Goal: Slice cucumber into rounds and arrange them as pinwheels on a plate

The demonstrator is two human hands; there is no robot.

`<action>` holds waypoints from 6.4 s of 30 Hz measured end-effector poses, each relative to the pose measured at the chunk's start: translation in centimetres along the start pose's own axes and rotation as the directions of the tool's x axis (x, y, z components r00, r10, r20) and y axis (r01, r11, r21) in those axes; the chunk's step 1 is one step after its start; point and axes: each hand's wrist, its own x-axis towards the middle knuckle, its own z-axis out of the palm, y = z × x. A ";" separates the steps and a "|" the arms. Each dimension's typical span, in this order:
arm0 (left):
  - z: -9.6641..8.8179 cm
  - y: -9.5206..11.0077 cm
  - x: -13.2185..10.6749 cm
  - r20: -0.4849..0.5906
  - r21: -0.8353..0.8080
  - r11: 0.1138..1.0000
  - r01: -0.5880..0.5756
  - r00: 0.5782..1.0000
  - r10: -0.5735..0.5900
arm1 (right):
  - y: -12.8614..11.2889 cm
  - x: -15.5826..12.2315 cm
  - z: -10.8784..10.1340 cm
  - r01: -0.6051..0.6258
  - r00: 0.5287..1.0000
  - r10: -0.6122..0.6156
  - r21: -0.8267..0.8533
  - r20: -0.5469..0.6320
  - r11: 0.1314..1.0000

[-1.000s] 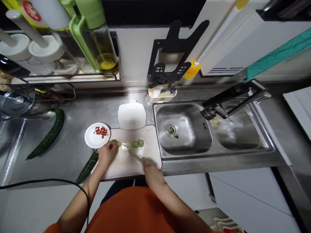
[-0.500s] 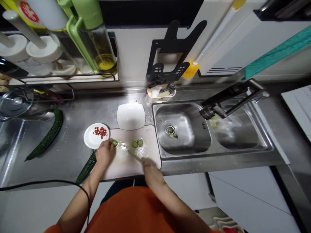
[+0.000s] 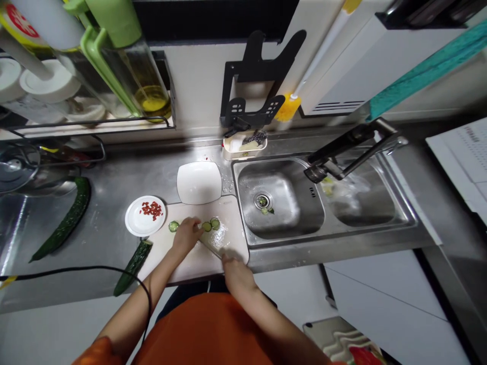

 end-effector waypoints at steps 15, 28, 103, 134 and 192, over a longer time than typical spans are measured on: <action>0.9 1.6 0.5 0.032 0.022 0.999 0.032 0.999 -0.032 | 0.6 0.3 1.0 0.018 1.000 -0.018 0.012 -0.024 1.000; 0.6 0.9 0.0 0.027 -0.239 0.964 0.114 0.994 -0.111 | 0.8 0.1 0.4 0.038 0.999 -0.038 0.025 -0.008 0.999; -2.2 -3.6 -2.3 -0.161 -0.146 0.965 0.216 0.958 -0.239 | -1.4 0.5 -0.5 0.028 0.999 -0.028 -0.003 0.021 1.000; -1.0 -0.4 0.1 -0.088 -0.031 0.984 -0.176 0.981 0.173 | 0.3 0.3 0.3 0.044 0.999 -0.044 0.022 -0.022 0.999; -1.0 -1.9 -2.2 -0.119 -0.180 0.966 0.185 0.971 -0.209 | 2.2 0.5 -0.6 0.116 0.993 -0.115 -0.041 0.010 0.992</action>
